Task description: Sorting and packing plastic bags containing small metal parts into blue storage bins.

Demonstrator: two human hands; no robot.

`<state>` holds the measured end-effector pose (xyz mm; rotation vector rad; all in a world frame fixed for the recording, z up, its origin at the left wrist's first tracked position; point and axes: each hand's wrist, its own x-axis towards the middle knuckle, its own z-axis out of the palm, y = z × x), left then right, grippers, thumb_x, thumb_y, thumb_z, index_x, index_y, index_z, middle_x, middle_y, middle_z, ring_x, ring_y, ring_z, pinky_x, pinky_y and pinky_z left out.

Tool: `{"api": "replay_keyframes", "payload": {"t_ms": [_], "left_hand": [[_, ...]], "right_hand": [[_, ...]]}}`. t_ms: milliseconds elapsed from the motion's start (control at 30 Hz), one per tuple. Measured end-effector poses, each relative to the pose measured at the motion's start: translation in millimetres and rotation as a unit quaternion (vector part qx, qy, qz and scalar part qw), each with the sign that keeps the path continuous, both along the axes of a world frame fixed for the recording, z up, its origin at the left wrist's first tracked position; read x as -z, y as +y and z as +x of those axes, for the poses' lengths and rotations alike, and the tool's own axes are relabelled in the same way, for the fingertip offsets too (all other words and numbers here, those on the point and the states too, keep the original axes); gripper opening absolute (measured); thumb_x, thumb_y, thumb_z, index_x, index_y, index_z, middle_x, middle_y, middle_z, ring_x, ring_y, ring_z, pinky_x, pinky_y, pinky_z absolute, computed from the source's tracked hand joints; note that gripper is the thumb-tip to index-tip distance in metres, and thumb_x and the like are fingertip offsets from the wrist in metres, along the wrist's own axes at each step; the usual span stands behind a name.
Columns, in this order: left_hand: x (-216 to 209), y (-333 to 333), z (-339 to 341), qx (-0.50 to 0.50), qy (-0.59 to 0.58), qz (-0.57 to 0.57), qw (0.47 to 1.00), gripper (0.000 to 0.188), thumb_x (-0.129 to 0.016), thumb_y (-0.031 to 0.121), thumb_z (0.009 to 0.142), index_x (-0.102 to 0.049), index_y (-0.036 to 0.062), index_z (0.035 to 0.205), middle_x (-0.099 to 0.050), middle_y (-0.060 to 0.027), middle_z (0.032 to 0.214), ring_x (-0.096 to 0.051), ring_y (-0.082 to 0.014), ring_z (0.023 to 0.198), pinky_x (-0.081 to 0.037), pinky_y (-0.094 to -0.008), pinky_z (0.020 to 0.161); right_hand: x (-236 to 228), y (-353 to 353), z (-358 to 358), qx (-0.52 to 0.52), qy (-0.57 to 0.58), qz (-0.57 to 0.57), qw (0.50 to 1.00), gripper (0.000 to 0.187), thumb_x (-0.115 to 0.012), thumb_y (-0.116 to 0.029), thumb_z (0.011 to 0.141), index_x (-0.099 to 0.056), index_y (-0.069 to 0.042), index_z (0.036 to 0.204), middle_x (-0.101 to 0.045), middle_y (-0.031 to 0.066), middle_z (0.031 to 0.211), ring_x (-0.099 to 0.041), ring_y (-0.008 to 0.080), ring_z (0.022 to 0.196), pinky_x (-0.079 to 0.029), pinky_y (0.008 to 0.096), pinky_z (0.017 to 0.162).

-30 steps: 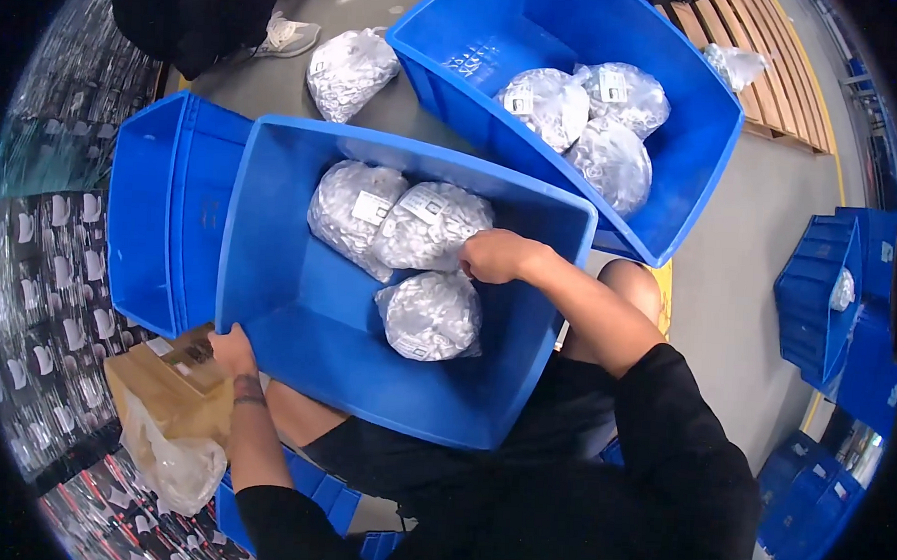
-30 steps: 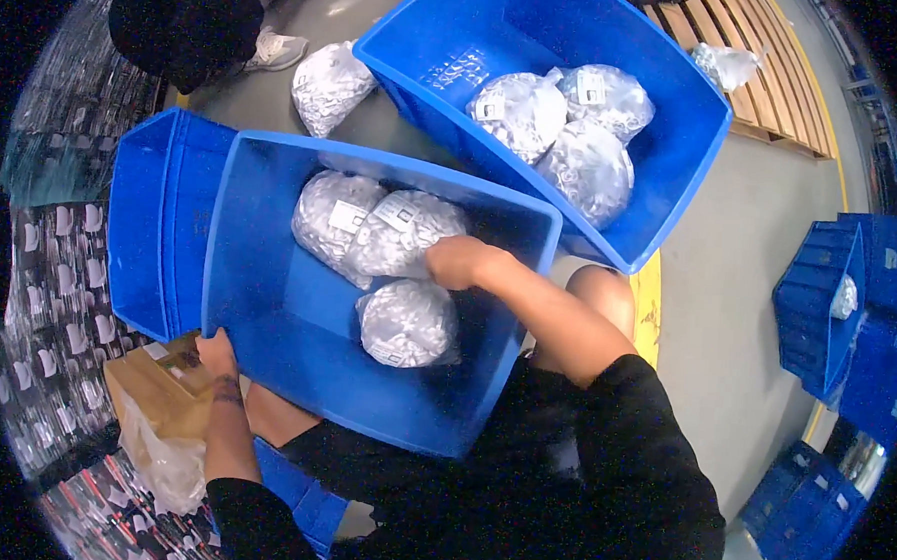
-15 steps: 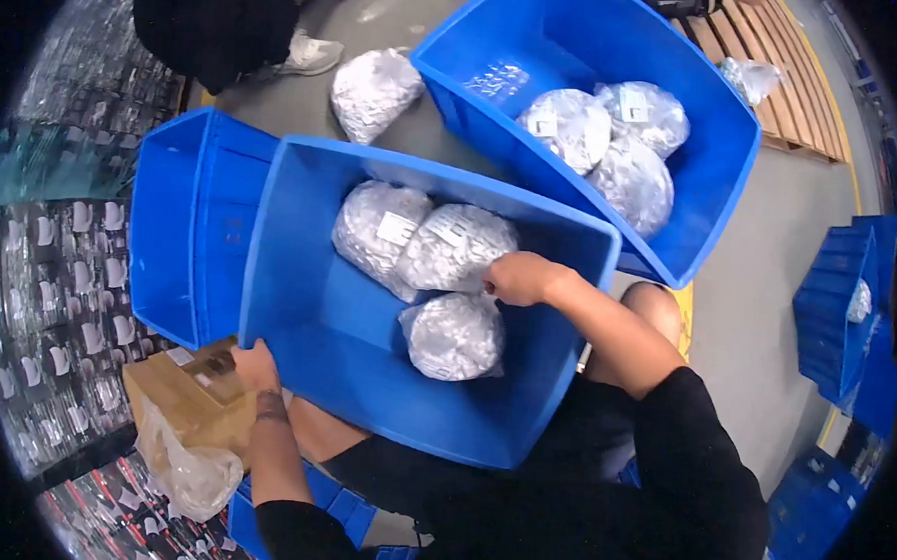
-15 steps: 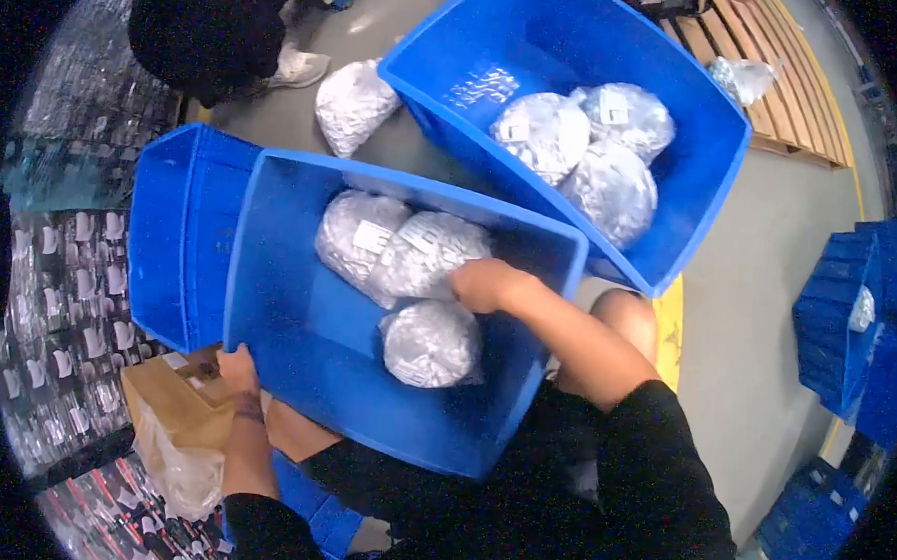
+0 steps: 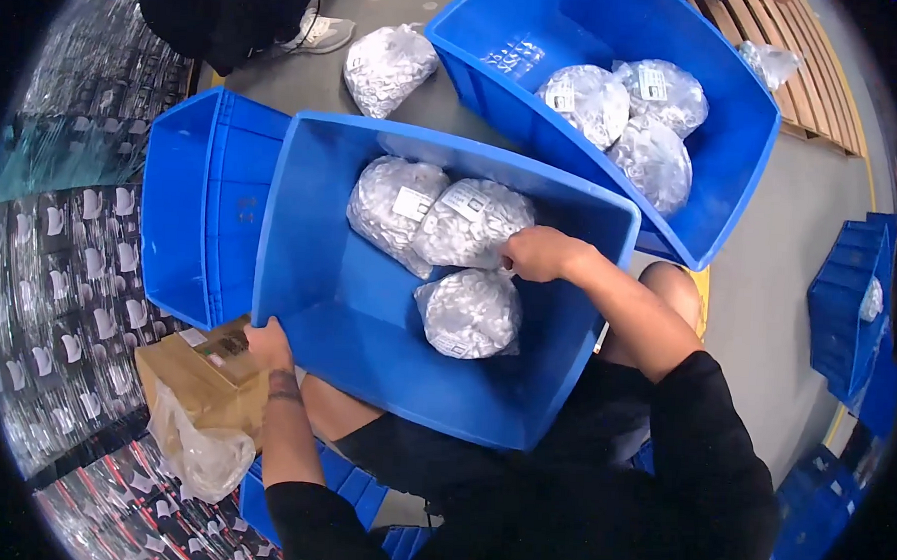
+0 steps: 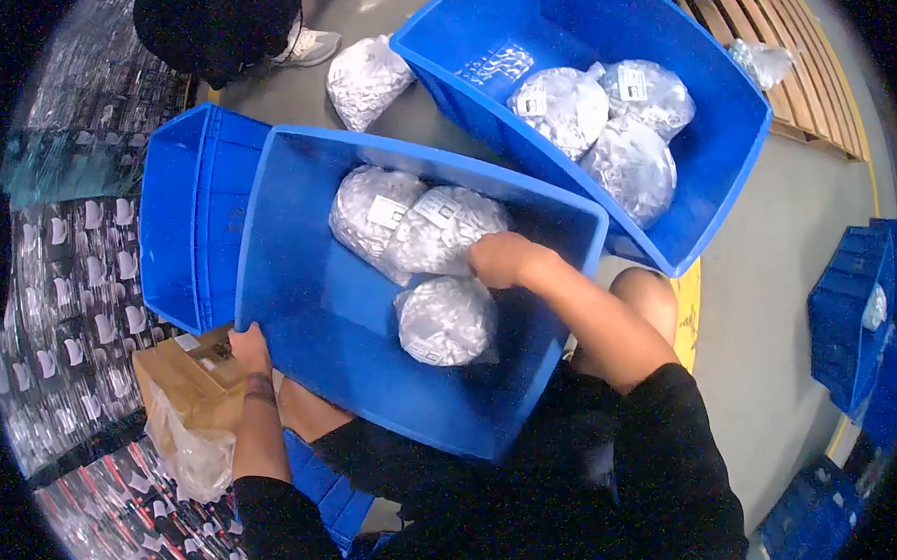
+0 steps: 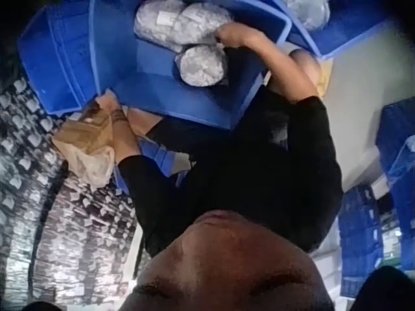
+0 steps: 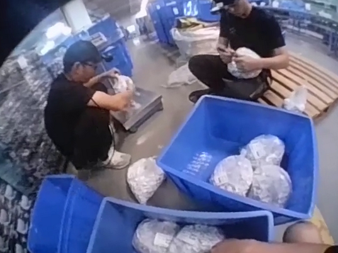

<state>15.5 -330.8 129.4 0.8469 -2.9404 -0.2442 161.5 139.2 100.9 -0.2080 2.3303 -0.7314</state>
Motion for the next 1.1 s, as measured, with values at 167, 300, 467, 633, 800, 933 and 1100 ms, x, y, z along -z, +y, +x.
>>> {"api": "replay_keyframes", "payload": {"t_ms": [167, 300, 467, 633, 800, 933, 1100], "left_hand": [[-5, 5, 4, 0.008, -0.003, 0.006, 1.000, 0.045, -0.066, 0.027, 0.077, -0.058, -0.0019, 0.111, -0.064, -0.0252, 0.107, -0.061, -0.0406, 0.100, -0.048, -0.0463, 0.088], [-6, 9, 3, 0.017, -0.005, 0.014, 1.000, 0.046, -0.064, 0.026, 0.077, -0.058, -0.0026, 0.112, -0.063, -0.0256, 0.109, -0.061, -0.0407, 0.101, -0.048, -0.0457, 0.089], [-9, 9, 0, 0.030, -0.014, 0.005, 0.999, 0.047, -0.063, 0.026, 0.077, -0.058, -0.0035, 0.113, -0.063, -0.0256, 0.109, -0.061, -0.0406, 0.102, -0.048, -0.0459, 0.089], [-4, 0, 0, 0.026, -0.007, -0.014, 1.000, 0.047, -0.066, 0.025, 0.075, -0.059, -0.0049, 0.111, -0.064, -0.0252, 0.108, -0.061, -0.0403, 0.101, -0.048, -0.0460, 0.089], [1, -5, -1, 0.036, 0.002, 0.007, 0.999, 0.046, -0.066, 0.023, 0.075, -0.059, -0.0052, 0.111, -0.064, -0.0252, 0.107, -0.061, -0.0406, 0.100, -0.048, -0.0457, 0.089], [0, -4, 1, 0.044, 0.001, 0.001, 0.999, 0.048, -0.066, 0.025, 0.075, -0.059, -0.0062, 0.111, -0.064, -0.0258, 0.107, -0.061, -0.0409, 0.100, -0.047, -0.0453, 0.089], [-3, 2, 0, 0.038, -0.008, 0.002, 0.999, 0.048, -0.064, 0.026, 0.076, -0.059, -0.0066, 0.111, -0.063, -0.0266, 0.108, -0.061, -0.0412, 0.100, -0.047, -0.0454, 0.090]], "right_hand": [[-6, 2, -2, 0.032, 0.024, -0.016, 0.999, 0.021, -0.056, -0.010, 0.075, -0.072, -0.006, 0.088, -0.068, 0.0200, 0.093, -0.065, 0.0360, 0.090, -0.051, 0.0451, 0.079], [1, 4, 0, 0.030, 0.030, -0.015, 0.999, 0.021, -0.057, -0.011, 0.074, -0.072, -0.005, 0.087, -0.068, 0.0206, 0.091, -0.065, 0.0362, 0.088, -0.052, 0.0452, 0.078], [-3, 4, -6, 0.007, 0.012, -0.006, 1.000, 0.020, -0.055, -0.011, 0.076, -0.070, -0.004, 0.089, -0.068, 0.0196, 0.090, -0.065, 0.0359, 0.088, -0.050, 0.0447, 0.076], [-8, 2, -5, 0.002, 0.006, -0.002, 1.000, 0.023, -0.053, -0.009, 0.078, -0.069, -0.006, 0.094, -0.068, 0.0181, 0.093, -0.064, 0.0349, 0.091, -0.050, 0.0433, 0.078], [-8, 1, -4, -0.001, 0.009, 0.011, 1.000, 0.023, -0.053, -0.009, 0.078, -0.069, -0.006, 0.094, -0.068, 0.0178, 0.093, -0.064, 0.0345, 0.091, -0.050, 0.0430, 0.079], [-5, 2, -4, -0.002, 0.017, 0.007, 1.000, 0.022, -0.054, -0.009, 0.078, -0.069, -0.006, 0.094, -0.068, 0.0177, 0.093, -0.064, 0.0346, 0.091, -0.050, 0.0429, 0.078], [-10, 4, -5, 0.006, 0.001, 0.013, 1.000, 0.022, -0.055, -0.008, 0.078, -0.069, -0.005, 0.094, -0.068, 0.0175, 0.093, -0.064, 0.0345, 0.091, -0.050, 0.0427, 0.078]]}}
